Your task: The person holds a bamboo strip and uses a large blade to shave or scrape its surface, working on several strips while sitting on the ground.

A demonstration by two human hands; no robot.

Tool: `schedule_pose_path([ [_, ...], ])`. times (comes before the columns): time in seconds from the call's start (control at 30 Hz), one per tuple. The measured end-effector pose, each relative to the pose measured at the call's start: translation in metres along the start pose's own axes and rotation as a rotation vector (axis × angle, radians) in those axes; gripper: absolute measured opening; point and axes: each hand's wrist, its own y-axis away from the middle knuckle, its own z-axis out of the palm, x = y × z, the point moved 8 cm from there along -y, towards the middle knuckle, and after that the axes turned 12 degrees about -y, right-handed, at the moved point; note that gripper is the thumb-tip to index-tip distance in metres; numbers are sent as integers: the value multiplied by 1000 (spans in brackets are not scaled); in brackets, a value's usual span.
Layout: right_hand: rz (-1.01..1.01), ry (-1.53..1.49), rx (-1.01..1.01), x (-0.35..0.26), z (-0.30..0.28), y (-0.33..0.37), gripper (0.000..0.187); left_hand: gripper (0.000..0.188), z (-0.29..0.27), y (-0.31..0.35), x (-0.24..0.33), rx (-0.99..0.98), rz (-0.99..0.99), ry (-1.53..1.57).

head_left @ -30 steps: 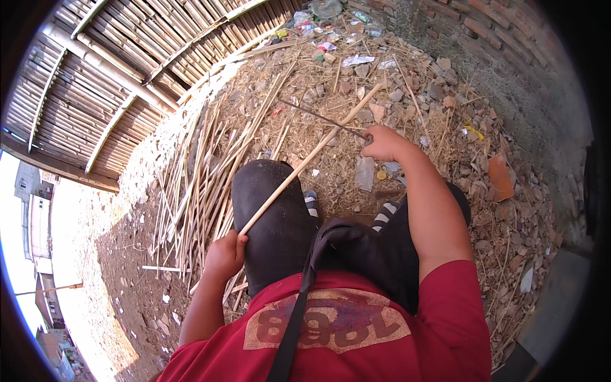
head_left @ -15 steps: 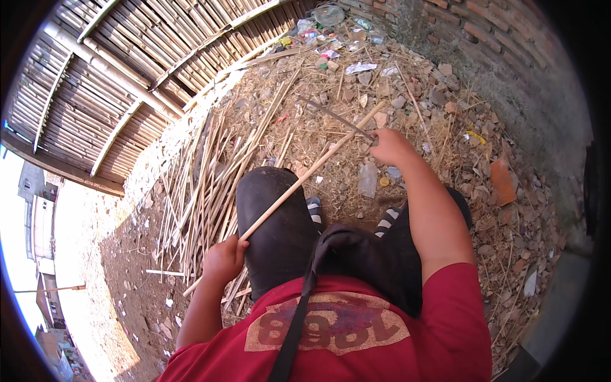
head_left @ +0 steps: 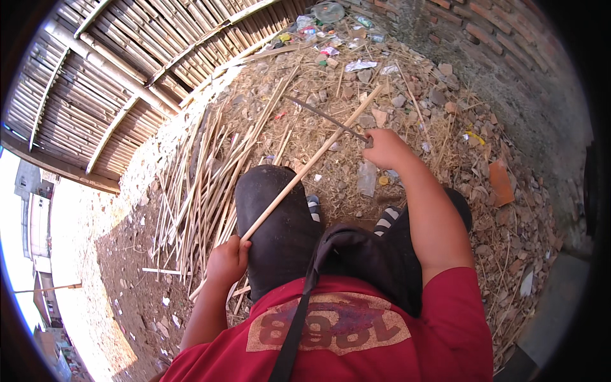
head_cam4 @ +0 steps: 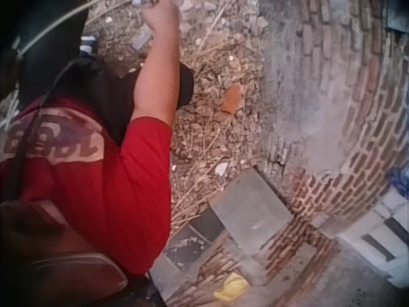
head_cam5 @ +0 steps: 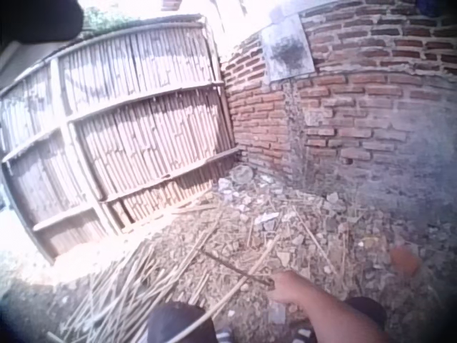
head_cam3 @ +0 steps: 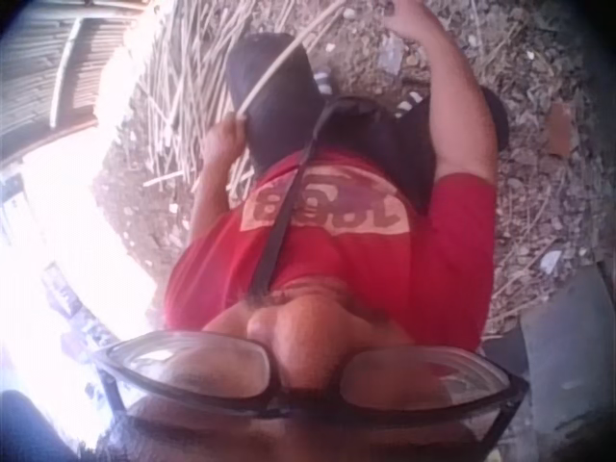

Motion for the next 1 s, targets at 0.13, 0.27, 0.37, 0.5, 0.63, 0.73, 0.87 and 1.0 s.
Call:
schedule_pose_path([
  [0.13, -135, 263, -246, -49, 22, 19, 60, 35, 5, 5, -7, 13, -3, 13],
  [0.27, 85, -80, -66, 32, 1, -11, 68, 34, 8, -3, -7, 18, 20, 52],
  [0.37, 161, -198, 33, 40, -15, -12, 67, 34, -5, -1, -3, -27, 0, 28],
  [0.5, 8, -240, 127, 25, -30, -8, 65, 35, -6, 0, -2, -96, -9, 109],
  [0.63, -47, -237, 93, 9, -38, 1, 70, 35, -7, 2, -4, -122, -69, 95],
  [0.73, -180, -193, 122, -8, -32, 11, 63, 36, -17, 3, 5, -98, -76, 83],
  [0.87, -235, -48, -152, -31, 0, 11, 50, 38, -12, 7, 5, -60, -122, 131],
  [1.0, -270, 6, -193, -38, 15, 16, 43, 38, -3, 11, 3, -24, -120, 133],
])
